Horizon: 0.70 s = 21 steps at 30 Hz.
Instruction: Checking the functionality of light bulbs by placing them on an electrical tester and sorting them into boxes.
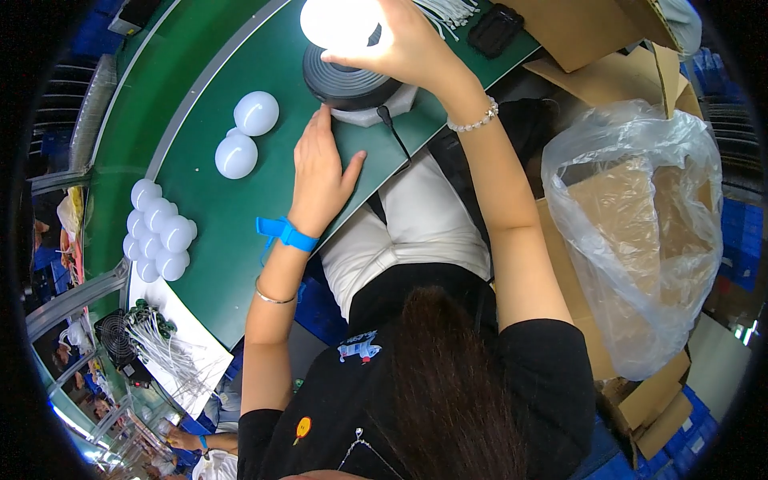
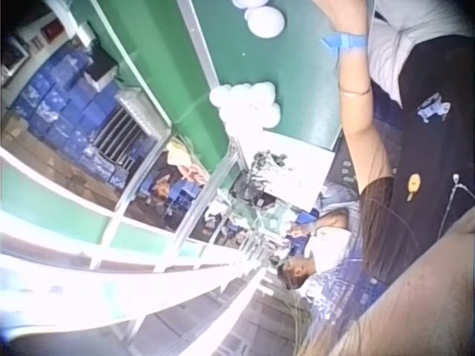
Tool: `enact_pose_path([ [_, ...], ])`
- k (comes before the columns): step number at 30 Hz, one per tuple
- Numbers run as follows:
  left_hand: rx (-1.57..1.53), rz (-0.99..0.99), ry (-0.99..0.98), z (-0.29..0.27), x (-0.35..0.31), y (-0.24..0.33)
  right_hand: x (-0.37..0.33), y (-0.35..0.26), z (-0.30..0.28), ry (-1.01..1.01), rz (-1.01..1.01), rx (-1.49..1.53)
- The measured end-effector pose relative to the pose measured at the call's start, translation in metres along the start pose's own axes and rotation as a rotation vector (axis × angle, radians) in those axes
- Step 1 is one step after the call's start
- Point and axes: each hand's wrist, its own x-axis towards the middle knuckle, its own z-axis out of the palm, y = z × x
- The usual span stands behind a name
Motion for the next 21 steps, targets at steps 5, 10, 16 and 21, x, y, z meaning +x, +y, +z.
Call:
enact_pose_path([
  [5, 0.017, 0.009, 0.013, 0.000, 0.000, 0.002, -0.009, 0.017, 0.001, -0.065, 0.094, 0.082],
  [10, 0.030, 0.010, 0.014, 0.000, -0.001, -0.001, -0.016, -0.017, -0.011, -0.023, 0.133, -0.049],
  [16, 0.022, 0.010, 0.006, -0.002, 0.000, 0.000, -0.013, -0.012, -0.002, -0.032, 0.019, -0.161],
  [21, 0.011, 0.003, -0.005, 0.001, 0.000, 0.000, -0.003, 0.026, 0.013, 0.092, -0.351, -0.099],
])
